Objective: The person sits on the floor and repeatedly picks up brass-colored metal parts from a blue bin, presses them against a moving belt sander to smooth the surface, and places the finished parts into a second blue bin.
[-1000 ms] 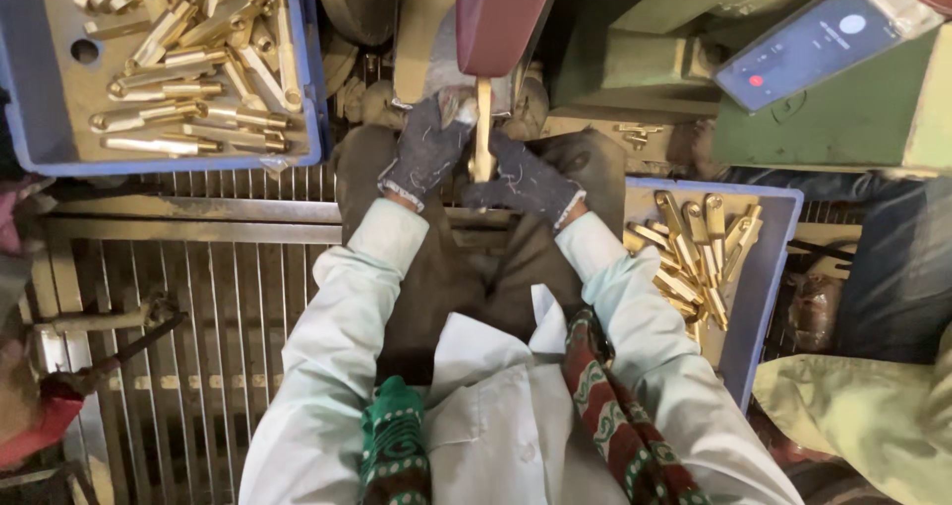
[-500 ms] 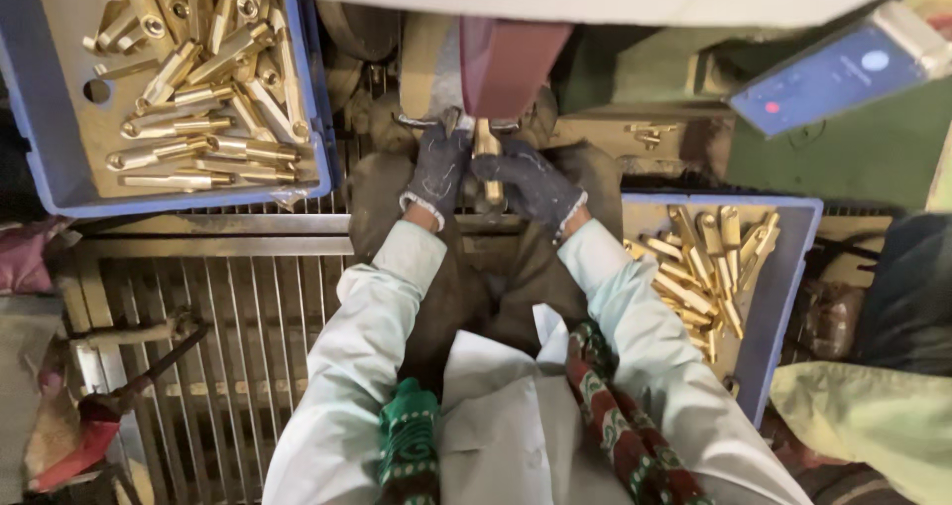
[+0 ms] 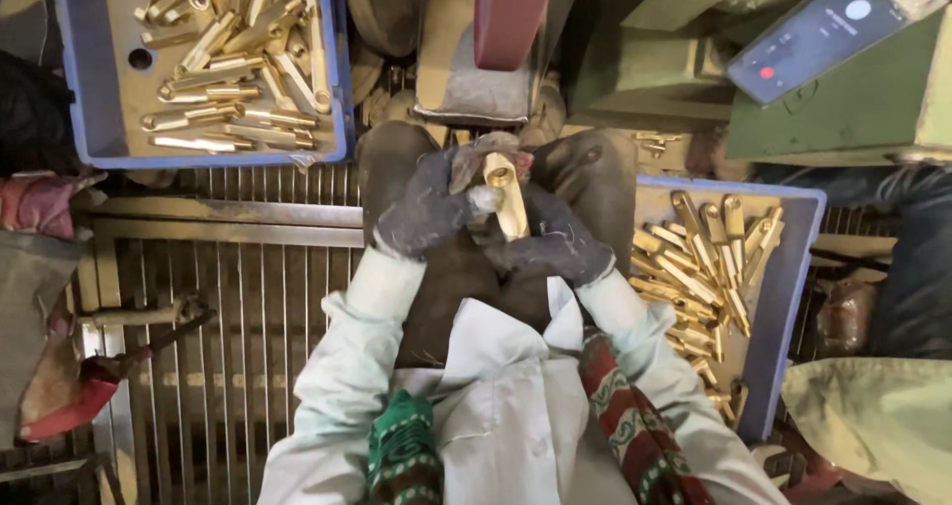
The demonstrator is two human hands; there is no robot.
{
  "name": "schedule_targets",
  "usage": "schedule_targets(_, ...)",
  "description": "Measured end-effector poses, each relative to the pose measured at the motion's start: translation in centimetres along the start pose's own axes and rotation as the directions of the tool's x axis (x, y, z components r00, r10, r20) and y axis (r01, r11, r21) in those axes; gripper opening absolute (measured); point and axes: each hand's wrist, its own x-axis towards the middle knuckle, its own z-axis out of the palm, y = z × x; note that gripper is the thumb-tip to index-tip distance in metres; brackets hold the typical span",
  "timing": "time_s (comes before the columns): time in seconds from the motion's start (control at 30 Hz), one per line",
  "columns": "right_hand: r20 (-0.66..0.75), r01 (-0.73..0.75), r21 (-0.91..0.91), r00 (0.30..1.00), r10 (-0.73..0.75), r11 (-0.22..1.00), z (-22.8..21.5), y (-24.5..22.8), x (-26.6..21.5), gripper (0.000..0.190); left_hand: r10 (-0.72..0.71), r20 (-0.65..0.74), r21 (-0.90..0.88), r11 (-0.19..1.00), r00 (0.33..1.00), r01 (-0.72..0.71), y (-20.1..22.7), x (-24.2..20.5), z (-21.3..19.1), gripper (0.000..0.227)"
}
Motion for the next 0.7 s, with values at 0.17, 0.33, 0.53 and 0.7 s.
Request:
schedule_targets(0.17,0.009,-0.004,-0.057,1.000,0.005,0.998,0.3,0.0,1.1,0.061,0.024,0.101,0.014,1.000,0.995,-0.025,-1.3,3.2,-2.6,0.045)
schedule_targets(0.33,-0.151,-0.019,-0.368,0.988,-0.040,0.930,-0.5,-0.5,4.8,0.065,0.043,-0.181,0.230,0.973,0.982,0.000,-8.5,7.4,-6.0,0.038)
schedule_targets(0.53,-0.132,-0.110,-0.354,0.989,0.067,0.929,-0.6,-3.0,7.7,0.048,0.372,-0.183,0.725,0.676,0.910,-0.131,-16.6,7.7,-8.9,0.028)
schedule_targets(0.7,-0.131,-0.365,0.005,0.923,0.362,0.931,-1.1,-5.7,9.9,0.026,-0.097,-0.489,0.077,0.985,0.867,0.153,-19.7,9.0,-9.0,0.031)
